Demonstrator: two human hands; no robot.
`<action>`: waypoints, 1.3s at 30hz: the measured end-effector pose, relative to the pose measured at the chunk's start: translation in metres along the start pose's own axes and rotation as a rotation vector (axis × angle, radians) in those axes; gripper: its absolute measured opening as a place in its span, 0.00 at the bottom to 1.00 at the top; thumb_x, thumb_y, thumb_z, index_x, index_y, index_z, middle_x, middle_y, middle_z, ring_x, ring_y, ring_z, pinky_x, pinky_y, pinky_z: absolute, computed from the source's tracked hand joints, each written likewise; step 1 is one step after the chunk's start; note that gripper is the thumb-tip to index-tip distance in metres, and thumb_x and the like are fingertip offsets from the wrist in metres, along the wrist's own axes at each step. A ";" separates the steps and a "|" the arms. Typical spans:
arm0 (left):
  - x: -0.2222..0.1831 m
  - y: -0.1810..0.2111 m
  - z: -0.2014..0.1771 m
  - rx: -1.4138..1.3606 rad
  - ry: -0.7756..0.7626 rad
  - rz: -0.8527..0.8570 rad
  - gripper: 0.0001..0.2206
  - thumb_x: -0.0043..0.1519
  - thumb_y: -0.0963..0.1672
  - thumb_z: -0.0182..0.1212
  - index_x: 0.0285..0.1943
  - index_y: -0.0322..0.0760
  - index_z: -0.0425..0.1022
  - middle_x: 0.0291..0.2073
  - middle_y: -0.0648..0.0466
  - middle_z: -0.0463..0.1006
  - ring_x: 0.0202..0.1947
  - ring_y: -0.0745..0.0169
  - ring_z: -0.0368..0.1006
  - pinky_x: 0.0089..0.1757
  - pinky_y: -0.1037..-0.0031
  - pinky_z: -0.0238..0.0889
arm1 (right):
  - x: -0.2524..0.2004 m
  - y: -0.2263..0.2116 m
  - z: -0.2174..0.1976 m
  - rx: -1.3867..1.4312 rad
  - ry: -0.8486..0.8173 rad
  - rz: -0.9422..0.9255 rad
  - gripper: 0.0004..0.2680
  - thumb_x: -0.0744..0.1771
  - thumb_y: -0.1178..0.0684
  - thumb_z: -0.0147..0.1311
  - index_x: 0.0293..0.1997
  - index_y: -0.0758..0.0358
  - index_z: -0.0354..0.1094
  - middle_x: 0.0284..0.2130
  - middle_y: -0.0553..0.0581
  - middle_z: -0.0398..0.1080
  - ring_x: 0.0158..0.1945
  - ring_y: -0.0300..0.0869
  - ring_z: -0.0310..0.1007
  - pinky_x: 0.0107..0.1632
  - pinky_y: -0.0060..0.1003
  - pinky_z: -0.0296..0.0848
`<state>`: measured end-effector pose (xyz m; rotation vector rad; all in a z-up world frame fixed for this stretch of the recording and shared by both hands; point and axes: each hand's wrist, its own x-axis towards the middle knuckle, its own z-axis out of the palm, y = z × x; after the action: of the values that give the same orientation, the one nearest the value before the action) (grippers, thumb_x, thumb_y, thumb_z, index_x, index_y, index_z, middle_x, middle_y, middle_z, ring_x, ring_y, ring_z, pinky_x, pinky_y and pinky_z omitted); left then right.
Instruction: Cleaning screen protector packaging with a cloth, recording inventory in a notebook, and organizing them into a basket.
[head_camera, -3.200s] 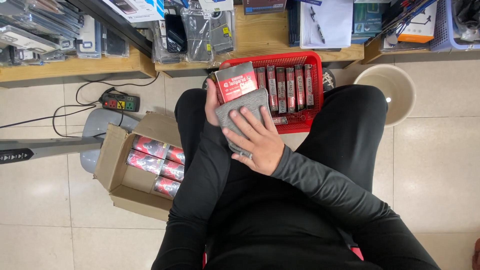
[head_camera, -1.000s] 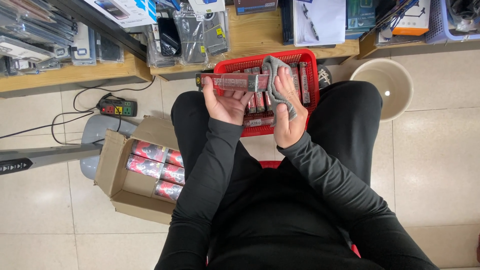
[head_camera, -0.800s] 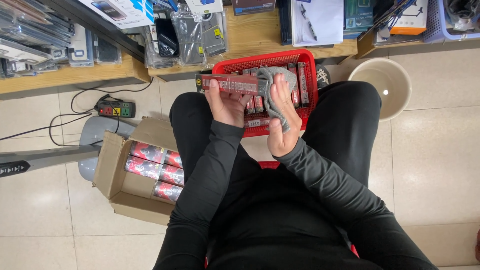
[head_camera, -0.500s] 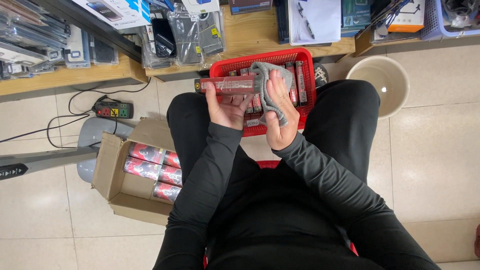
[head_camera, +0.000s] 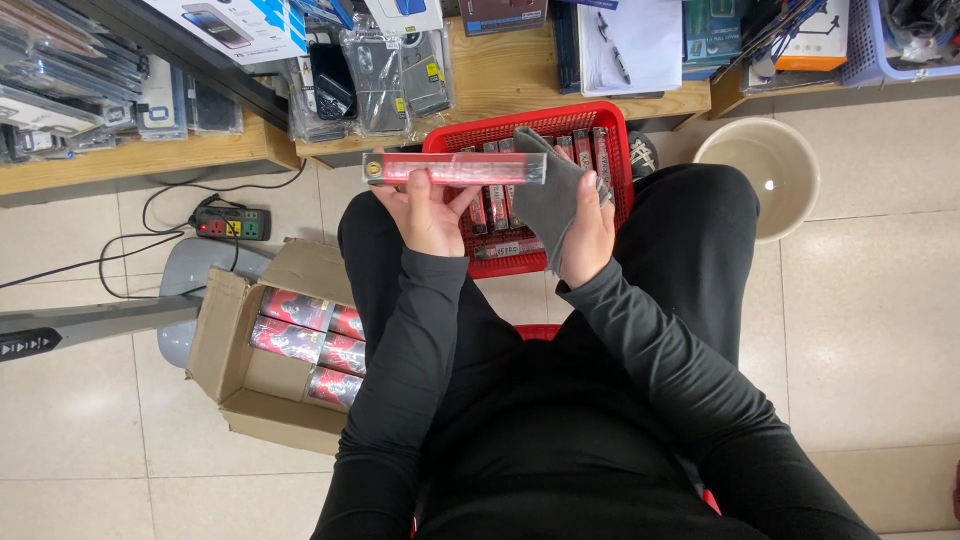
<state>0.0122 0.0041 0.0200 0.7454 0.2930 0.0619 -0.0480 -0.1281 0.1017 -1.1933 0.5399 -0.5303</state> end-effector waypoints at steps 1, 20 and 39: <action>-0.002 0.001 0.002 -0.002 0.001 0.002 0.44 0.56 0.49 0.72 0.75 0.60 0.39 0.71 0.39 0.44 0.62 0.31 0.61 0.49 0.37 0.71 | 0.002 0.003 -0.002 -0.001 -0.003 -0.001 0.17 0.69 0.44 0.50 0.43 0.74 0.73 0.38 0.73 0.74 0.43 0.53 0.76 0.47 0.50 0.76; 0.018 0.004 0.000 -0.190 -0.749 -0.041 0.36 0.59 0.45 0.60 0.76 0.53 0.45 0.67 0.36 0.59 0.63 0.35 0.61 0.57 0.43 0.59 | 0.032 0.131 -0.061 0.154 -0.258 0.696 0.16 0.70 0.49 0.45 0.56 0.76 0.64 0.51 0.78 0.67 0.55 0.64 0.69 0.57 0.63 0.68; 0.001 0.016 0.006 -0.337 -0.299 -0.328 0.26 0.63 0.58 0.51 0.56 0.36 0.74 0.50 0.36 0.76 0.47 0.40 0.77 0.53 0.55 0.71 | -0.055 0.055 -0.027 -0.732 -0.921 -1.001 0.24 0.68 0.34 0.41 0.71 0.52 0.52 0.71 0.66 0.44 0.73 0.64 0.40 0.70 0.64 0.35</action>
<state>0.0160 0.0121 0.0343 0.3574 0.1114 -0.3029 -0.1021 -0.0964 0.0476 -2.2143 -0.7904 -0.5379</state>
